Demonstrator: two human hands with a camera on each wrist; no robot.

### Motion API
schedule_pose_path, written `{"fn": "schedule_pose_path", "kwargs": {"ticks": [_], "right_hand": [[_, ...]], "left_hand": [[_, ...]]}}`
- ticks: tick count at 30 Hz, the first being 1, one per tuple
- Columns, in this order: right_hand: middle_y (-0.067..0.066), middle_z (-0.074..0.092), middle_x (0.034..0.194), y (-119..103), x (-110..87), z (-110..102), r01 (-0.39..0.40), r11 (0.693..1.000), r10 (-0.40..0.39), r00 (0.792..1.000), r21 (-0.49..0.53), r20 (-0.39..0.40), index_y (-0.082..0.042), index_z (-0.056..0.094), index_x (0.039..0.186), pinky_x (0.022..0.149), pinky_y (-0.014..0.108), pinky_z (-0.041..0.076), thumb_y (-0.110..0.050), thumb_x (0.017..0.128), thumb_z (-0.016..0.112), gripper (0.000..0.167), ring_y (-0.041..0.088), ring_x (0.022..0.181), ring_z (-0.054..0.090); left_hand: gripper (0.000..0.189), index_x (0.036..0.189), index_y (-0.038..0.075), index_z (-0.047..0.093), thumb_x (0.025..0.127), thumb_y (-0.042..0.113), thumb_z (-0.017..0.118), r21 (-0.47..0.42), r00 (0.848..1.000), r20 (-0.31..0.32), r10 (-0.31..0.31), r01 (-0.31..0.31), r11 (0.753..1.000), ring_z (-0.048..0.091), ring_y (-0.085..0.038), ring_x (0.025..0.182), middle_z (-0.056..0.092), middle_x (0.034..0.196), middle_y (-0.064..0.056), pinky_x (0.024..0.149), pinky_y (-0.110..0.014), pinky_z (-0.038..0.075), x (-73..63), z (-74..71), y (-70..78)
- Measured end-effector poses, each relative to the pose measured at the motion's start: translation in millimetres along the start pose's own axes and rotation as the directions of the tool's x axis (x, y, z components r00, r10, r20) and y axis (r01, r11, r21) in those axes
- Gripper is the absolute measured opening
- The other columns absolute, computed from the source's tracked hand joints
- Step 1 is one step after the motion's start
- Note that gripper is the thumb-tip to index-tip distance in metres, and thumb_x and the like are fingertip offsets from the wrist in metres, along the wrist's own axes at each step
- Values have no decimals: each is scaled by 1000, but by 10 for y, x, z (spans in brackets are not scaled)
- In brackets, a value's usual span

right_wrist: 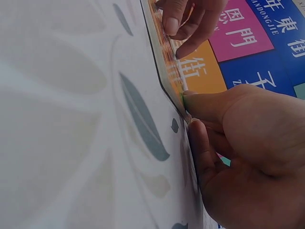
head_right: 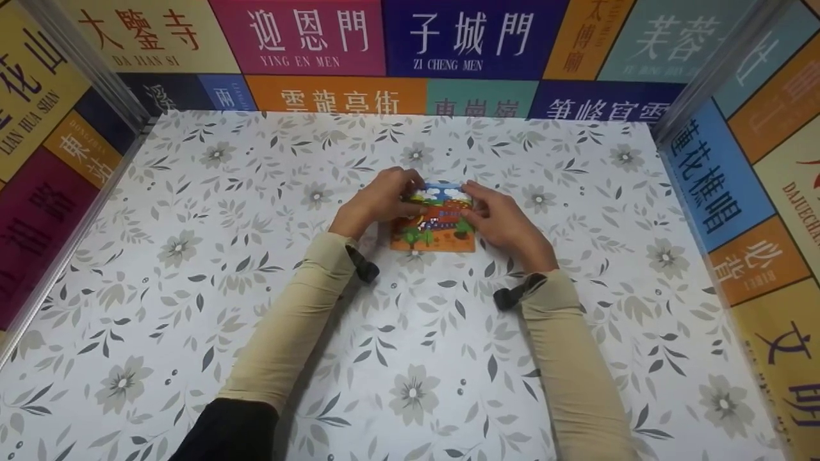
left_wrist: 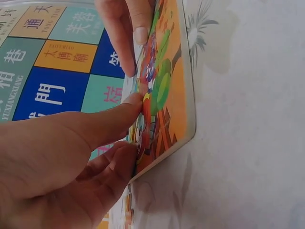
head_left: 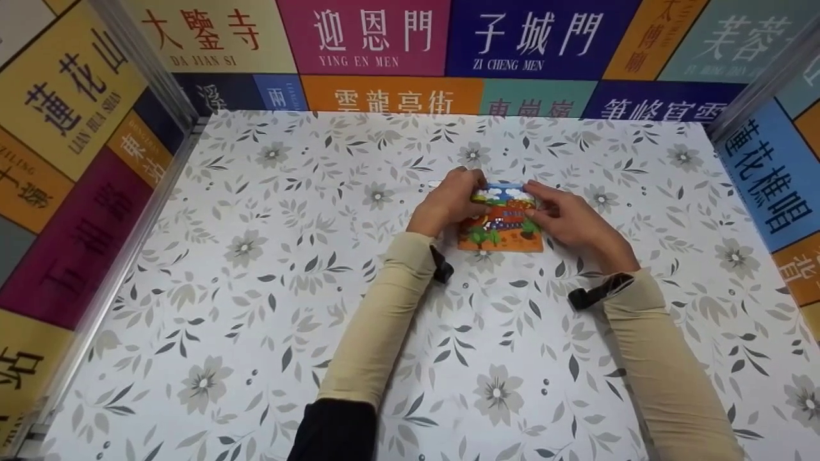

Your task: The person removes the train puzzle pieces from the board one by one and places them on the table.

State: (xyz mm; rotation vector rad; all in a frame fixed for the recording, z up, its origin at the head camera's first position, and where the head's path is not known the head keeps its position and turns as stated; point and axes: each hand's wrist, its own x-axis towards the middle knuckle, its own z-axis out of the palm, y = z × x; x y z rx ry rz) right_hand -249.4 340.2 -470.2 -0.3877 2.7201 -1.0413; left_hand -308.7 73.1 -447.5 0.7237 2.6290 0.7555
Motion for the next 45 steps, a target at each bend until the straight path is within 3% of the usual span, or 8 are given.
{"fn": "schedule_pose_path", "kwargs": {"ticks": [7, 14, 18, 24, 30, 36, 40, 45], "right_hand": [[11, 31, 179, 6, 14, 17, -23, 1000, 23, 1000, 20, 0, -16, 41, 169, 121, 60, 43, -23, 112, 62, 61, 39, 136, 58], [10, 32, 179, 10, 15, 6, -16, 1000, 16, 1000, 5, -6, -17, 41, 169, 121, 59, 43, -21, 112, 62, 61, 38, 136, 58], [12, 29, 179, -11, -6, 5, -6, 1000, 6, 1000, 21, 5, -14, 39, 169, 121, 60, 43, -20, 112, 60, 61, 41, 140, 57], [12, 29, 179, -18, -11, -4, -11, 1000, 11, 1000, 24, 6, -13, 40, 169, 122, 62, 41, -20, 113, 60, 60, 43, 143, 55], [11, 31, 179, -12, -10, -5, -13, 1000, 13, 1000, 26, 0, -16, 41, 168, 122, 61, 42, -21, 112, 61, 60, 41, 141, 56], [13, 32, 178, 1, -11, -13, -4, 1000, 4, 1000, 26, -2, -15, 41, 168, 120, 60, 44, -21, 111, 63, 61, 41, 136, 58], [14, 34, 177, -1, -5, -16, -6, 1000, 6, 1000, 23, -9, -15, 42, 168, 121, 61, 43, -22, 111, 63, 61, 42, 135, 58], [15, 36, 176, -2, -3, -4, 12, 1000, -12, 1000, 19, -5, -15, 41, 168, 118, 60, 45, -23, 111, 63, 61, 41, 134, 60]], "left_hand": [[51, 140, 11, 60, 99, 31, 82, -105, 999, 43, -10, 15, 994, 59, -23, 122, 61, 137, -12, 107, -40, 52, 36, -33, -67], [52, 141, 11, 58, 99, 30, 82, -132, 997, 65, -30, 39, 990, 58, -25, 126, 59, 140, -12, 107, -41, 52, 40, -60, -42], [53, 139, 9, 56, 97, 26, 84, -160, 999, 25, -19, 23, 987, 56, -23, 118, 59, 136, -13, 103, -39, 51, 30, -32, -40], [51, 135, 5, 56, 95, 18, 85, -212, 996, -74, 51, -65, 975, 53, -18, 108, 61, 129, -11, 98, -34, 49, -5, 49, -73], [48, 135, 7, 57, 96, 15, 85, -256, 985, -148, 88, -124, 959, 61, -19, 112, 65, 127, -10, 102, -31, 53, -41, 117, -120], [43, 138, 4, 60, 99, 9, 79, -297, 981, -177, 79, -130, 946, 66, -21, 111, 69, 124, -11, 99, -30, 55, -39, 136, -135], [41, 143, 5, 64, 104, 9, 73, -259, 980, -186, 71, -119, 959, 66, -19, 108, 72, 123, -11, 98, -31, 56, -24, 148, -120], [35, 142, 6, 69, 107, 10, 67, -125, 974, -209, 87, -115, 986, 68, -19, 111, 74, 126, -11, 100, -32, 56, -13, 176, -90]]}}
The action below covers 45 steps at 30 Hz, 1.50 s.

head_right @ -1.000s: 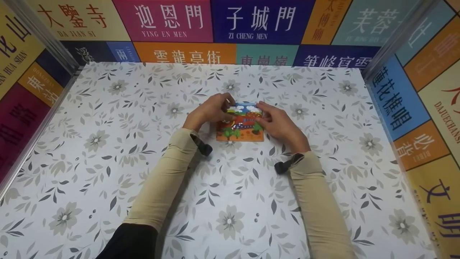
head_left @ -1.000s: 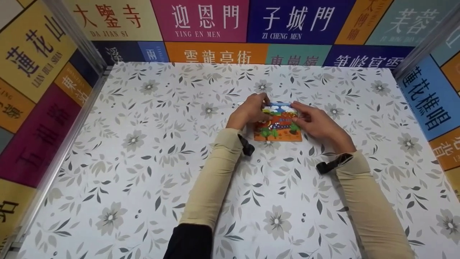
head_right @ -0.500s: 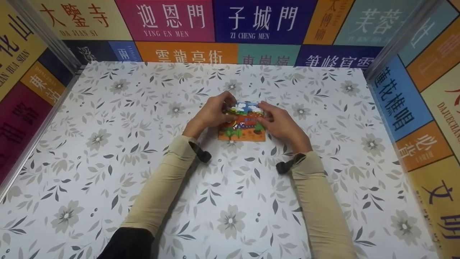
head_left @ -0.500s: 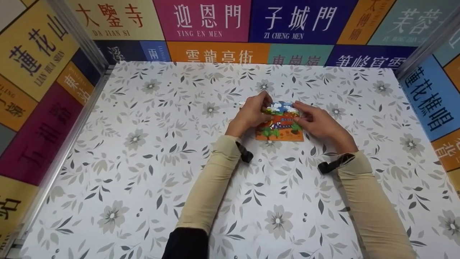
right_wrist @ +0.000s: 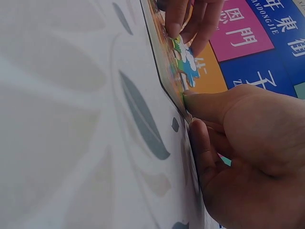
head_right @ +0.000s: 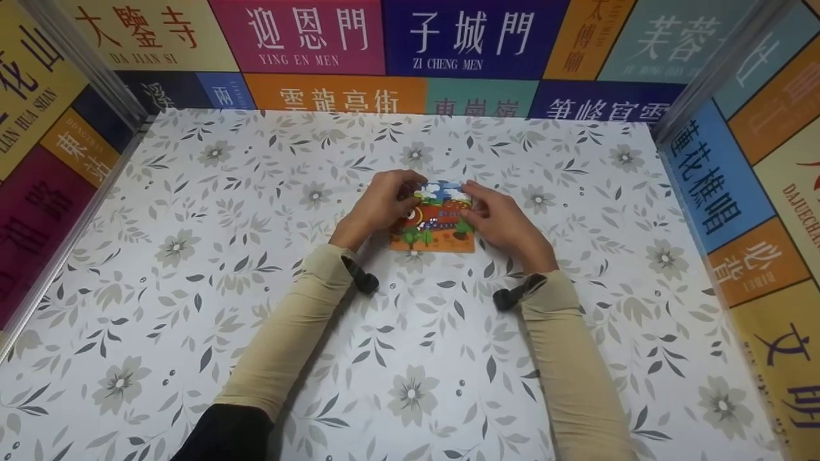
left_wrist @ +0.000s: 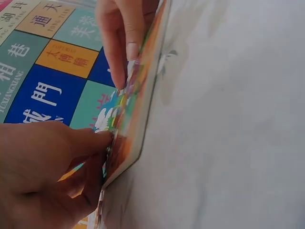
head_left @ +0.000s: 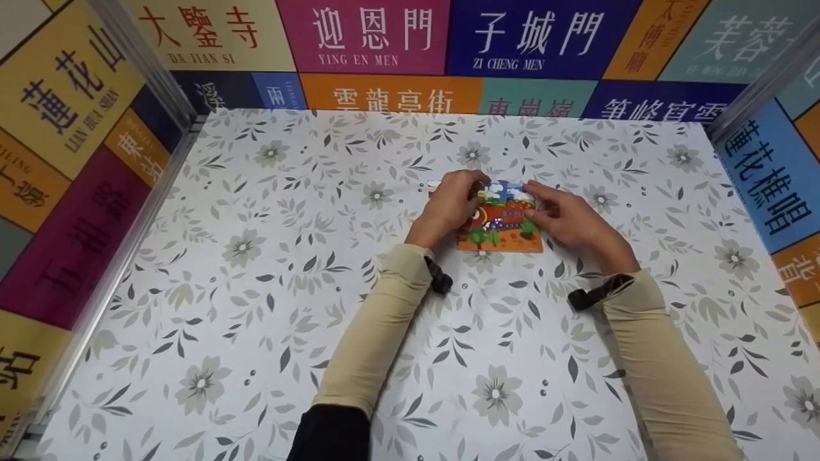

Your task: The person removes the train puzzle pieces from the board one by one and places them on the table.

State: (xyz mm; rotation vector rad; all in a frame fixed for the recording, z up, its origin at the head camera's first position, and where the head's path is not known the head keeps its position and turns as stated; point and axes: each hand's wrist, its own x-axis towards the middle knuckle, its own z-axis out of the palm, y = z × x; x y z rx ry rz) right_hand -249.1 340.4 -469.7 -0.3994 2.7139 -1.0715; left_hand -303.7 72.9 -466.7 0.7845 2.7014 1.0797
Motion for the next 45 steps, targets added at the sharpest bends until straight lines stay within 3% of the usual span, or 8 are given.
{"fn": "schedule_pose_path", "kwargs": {"ticks": [5, 12, 18, 26, 35, 45], "right_hand": [[15, 41, 173, 9, -15, 9, -10, 1000, 10, 1000, 18, 15, -16, 38, 169, 110, 56, 46, -24, 113, 60, 61, 36, 128, 60], [9, 31, 179, 11, 5, 6, -41, 999, 41, 999, 15, 23, -17, 39, 169, 121, 59, 42, -24, 113, 60, 61, 36, 136, 56], [6, 30, 179, 18, 8, -9, -63, 998, 63, 998, 9, 21, -21, 38, 170, 121, 58, 41, -27, 113, 59, 61, 35, 136, 56], [14, 42, 172, 30, 7, 3, -50, 999, 50, 999, 11, 13, -19, 39, 170, 122, 59, 41, -25, 113, 60, 61, 38, 137, 57], [13, 26, 180, 0, -13, 0, 14, 1000, -13, 1000, -10, 18, -11, 39, 169, 118, 60, 44, -20, 113, 58, 60, 41, 135, 58], [8, 26, 180, -12, 4, 12, -32, 999, 33, 999, -26, 15, -15, 38, 170, 111, 54, 45, -24, 114, 57, 60, 34, 125, 58]], "left_hand": [[31, 139, 6, 72, 109, 9, 63, 85, 999, -35, 42, -39, 996, 71, -20, 119, 76, 131, -11, 104, -33, 57, -14, 20, 2], [31, 138, 8, 72, 108, 8, 64, -16, 997, -56, 47, -48, 999, 70, -16, 110, 76, 123, -8, 98, -31, 57, -24, -27, -81], [32, 139, 11, 72, 108, 12, 67, -23, 997, -45, 66, -68, 997, 70, -13, 107, 76, 121, -6, 95, -30, 57, -49, -83, -113], [34, 141, 11, 72, 108, 13, 68, -20, 995, -54, 81, -82, 996, 70, -14, 108, 76, 125, -6, 95, -31, 58, -163, -167, -132], [36, 143, 10, 70, 107, 12, 68, 17, 992, -86, 87, -86, 996, 71, -17, 120, 76, 133, -6, 104, -32, 57, -300, -307, -232], [38, 143, 7, 70, 104, 6, 69, 2, 983, -160, 87, -88, 996, 73, -20, 116, 77, 131, -8, 106, -34, 56, -463, -499, -422]]}}
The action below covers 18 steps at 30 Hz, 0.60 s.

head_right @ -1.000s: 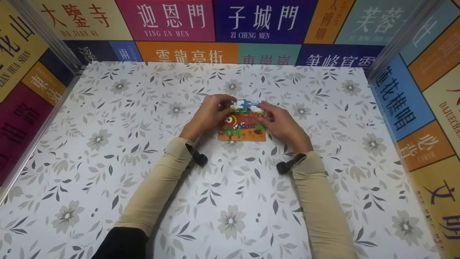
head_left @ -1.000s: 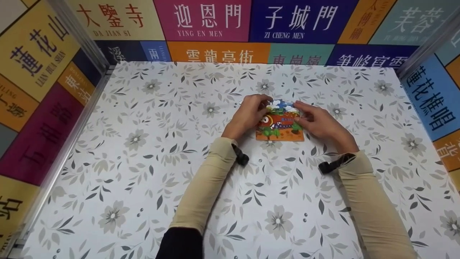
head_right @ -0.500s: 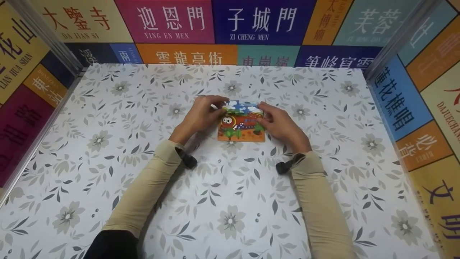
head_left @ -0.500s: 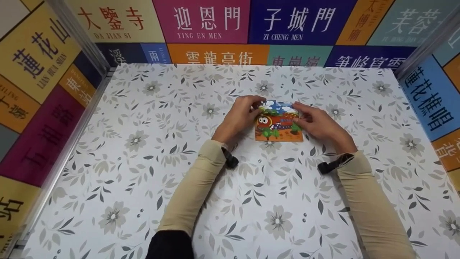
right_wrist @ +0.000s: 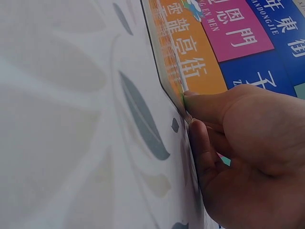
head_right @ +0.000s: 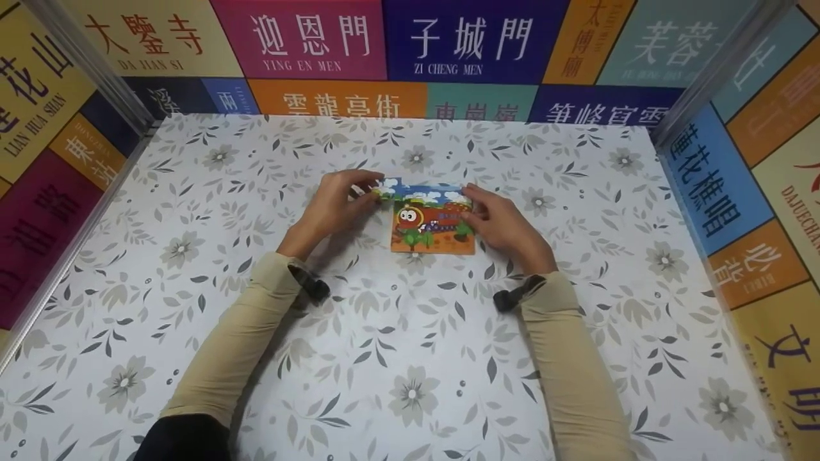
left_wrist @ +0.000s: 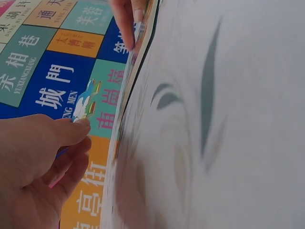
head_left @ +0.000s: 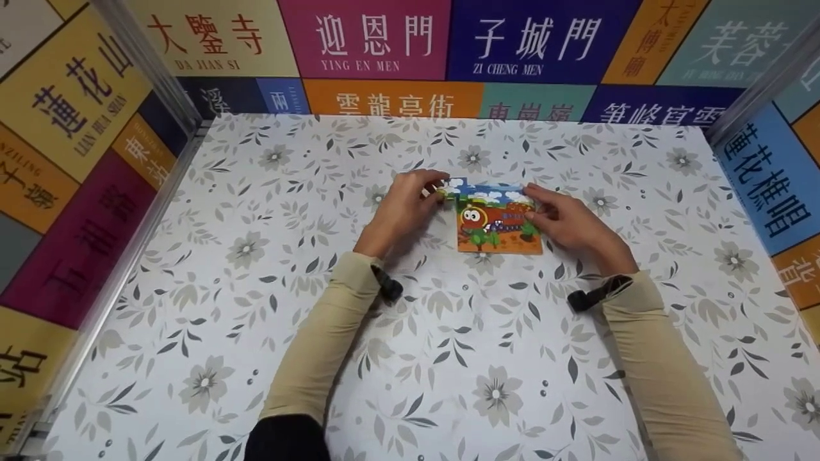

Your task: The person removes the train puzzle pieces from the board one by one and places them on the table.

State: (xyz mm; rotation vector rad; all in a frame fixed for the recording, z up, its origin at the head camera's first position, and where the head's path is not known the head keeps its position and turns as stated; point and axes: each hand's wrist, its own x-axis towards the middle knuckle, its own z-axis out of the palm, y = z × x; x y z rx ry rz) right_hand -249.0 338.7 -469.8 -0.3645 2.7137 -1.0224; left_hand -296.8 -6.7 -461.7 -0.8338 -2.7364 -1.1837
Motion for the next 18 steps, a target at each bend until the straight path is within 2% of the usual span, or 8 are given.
{"fn": "schedule_pose_path", "kwargs": {"ticks": [6, 11, 18], "right_hand": [[7, 24, 181, 19, 9, -4, -7, 1000, 7, 1000, 8, 5, -17, 37, 170, 117, 57, 44, -22, 114, 57, 60, 36, 131, 57], [6, 25, 181, 13, 2, -9, -29, 999, 28, 999, 14, 16, -20, 36, 171, 117, 56, 44, -26, 114, 57, 61, 35, 131, 57], [8, 25, 181, 7, -3, -8, 4, 1000, -4, 1000, 3, 14, -18, 37, 170, 115, 56, 44, -25, 114, 56, 60, 36, 131, 58]], "left_hand": [[39, 142, 8, 71, 103, 5, 69, 8, 999, -41, -19, 20, 1000, 73, -21, 114, 78, 128, -9, 103, -36, 57, -57, -112, -137], [38, 140, 8, 72, 103, 3, 68, 38, 997, -63, -40, 43, 998, 72, -24, 113, 78, 127, -11, 98, -39, 58, -100, -188, -239], [36, 139, 8, 73, 104, 4, 67, 35, 988, -89, -127, 130, 991, 72, -21, 105, 77, 123, -9, 93, -37, 59, -153, -247, -348]]}}
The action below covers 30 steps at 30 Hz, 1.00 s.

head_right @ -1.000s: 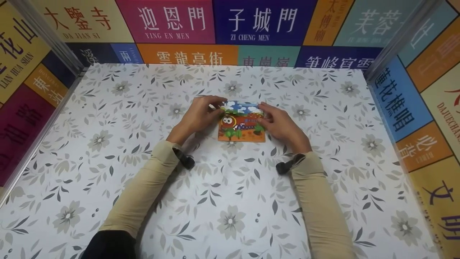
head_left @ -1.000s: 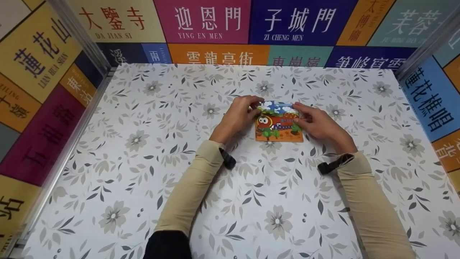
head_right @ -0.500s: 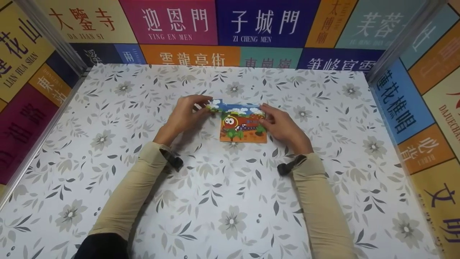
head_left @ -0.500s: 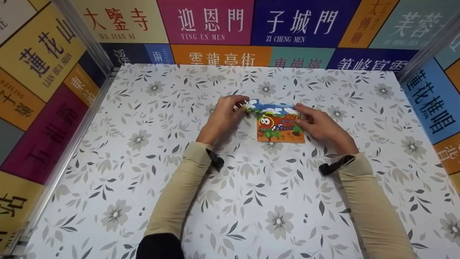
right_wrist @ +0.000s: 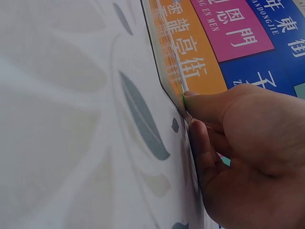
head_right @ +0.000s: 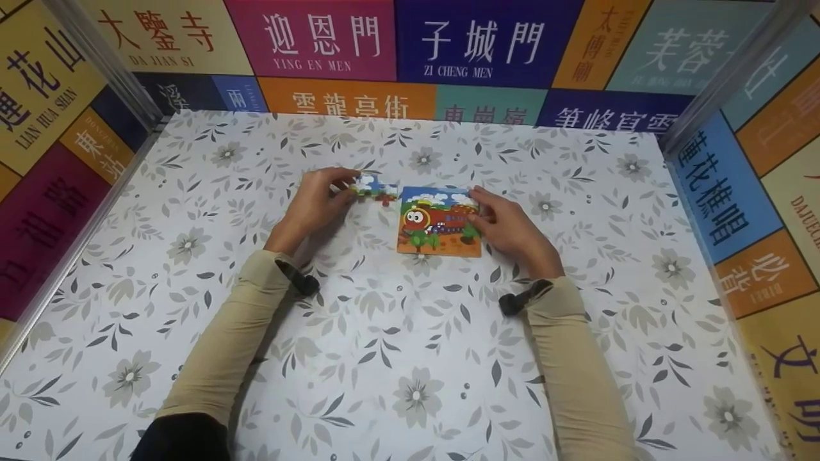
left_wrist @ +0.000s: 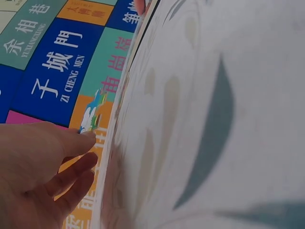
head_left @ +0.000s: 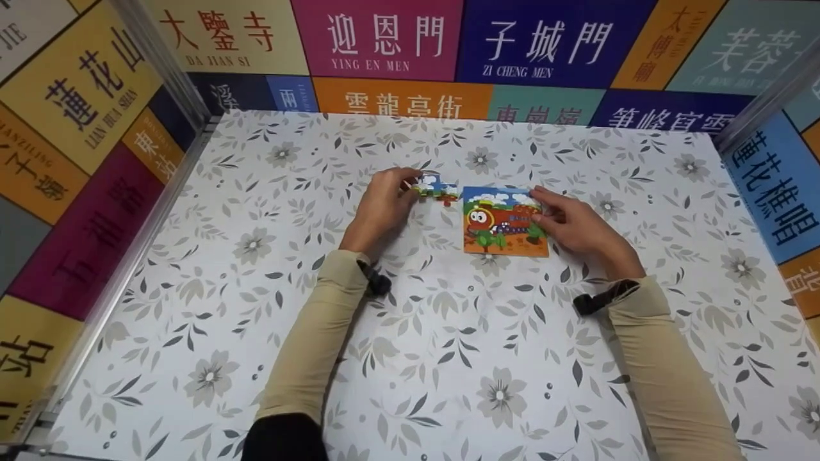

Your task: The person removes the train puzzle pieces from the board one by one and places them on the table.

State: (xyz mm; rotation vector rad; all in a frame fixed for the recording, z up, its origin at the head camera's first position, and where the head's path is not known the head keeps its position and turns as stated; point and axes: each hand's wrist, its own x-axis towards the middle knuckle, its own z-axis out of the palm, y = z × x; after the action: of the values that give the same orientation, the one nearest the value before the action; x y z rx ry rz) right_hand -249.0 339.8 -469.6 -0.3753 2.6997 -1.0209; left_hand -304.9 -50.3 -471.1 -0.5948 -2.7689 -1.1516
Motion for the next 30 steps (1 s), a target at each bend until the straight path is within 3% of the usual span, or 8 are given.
{"fn": "schedule_pose_path", "kwargs": {"ticks": [6, 14, 21, 25, 30], "right_hand": [[5, 23, 182, -6, 5, -8, -33, 999, 33, 999, 23, 10, -21, 36, 171, 120, 57, 42, -28, 114, 56, 60, 37, 138, 56], [5, 22, 182, 3, 9, -5, -42, 999, 42, 999, 16, 12, -20, 34, 171, 118, 56, 42, -28, 115, 56, 61, 36, 134, 56], [5, 22, 182, -4, 1, -6, -41, 999, 41, 999, 16, 9, -20, 34, 171, 114, 54, 44, -28, 114, 56, 61, 34, 129, 57], [5, 23, 182, -17, 3, -8, -38, 999, 38, 999, 15, 6, -20, 35, 171, 113, 53, 44, -28, 114, 56, 61, 33, 128, 58], [9, 22, 181, 2, 2, -10, 4, 1000, -4, 1000, 5, 16, -15, 34, 171, 118, 58, 43, -24, 115, 56, 61, 39, 138, 57]], "left_hand": [[35, 138, 9, 74, 104, 4, 66, 24, 999, -11, -51, 51, 998, 73, -22, 102, 78, 123, -9, 89, -39, 59, -16, -24, -60], [37, 137, 11, 75, 102, 2, 68, 82, 995, -1, -100, 100, 992, 73, -25, 113, 78, 124, -11, 98, -43, 59, -5, -52, -100], [34, 133, 7, 77, 101, 1, 68, 97, 996, 4, -94, 93, 991, 70, -27, 106, 76, 117, -14, 94, -42, 57, -4, -50, -95], [40, 140, 4, 72, 101, 0, 65, 90, 994, 13, -104, 102, 991, 67, -27, 104, 74, 116, -15, 94, -41, 56, -7, -56, -86], [45, 142, 0, 69, 97, -4, 62, 74, 995, 17, -95, 93, 993, 65, -26, 102, 74, 117, -16, 94, -41, 55, -2, -67, -76]]}}
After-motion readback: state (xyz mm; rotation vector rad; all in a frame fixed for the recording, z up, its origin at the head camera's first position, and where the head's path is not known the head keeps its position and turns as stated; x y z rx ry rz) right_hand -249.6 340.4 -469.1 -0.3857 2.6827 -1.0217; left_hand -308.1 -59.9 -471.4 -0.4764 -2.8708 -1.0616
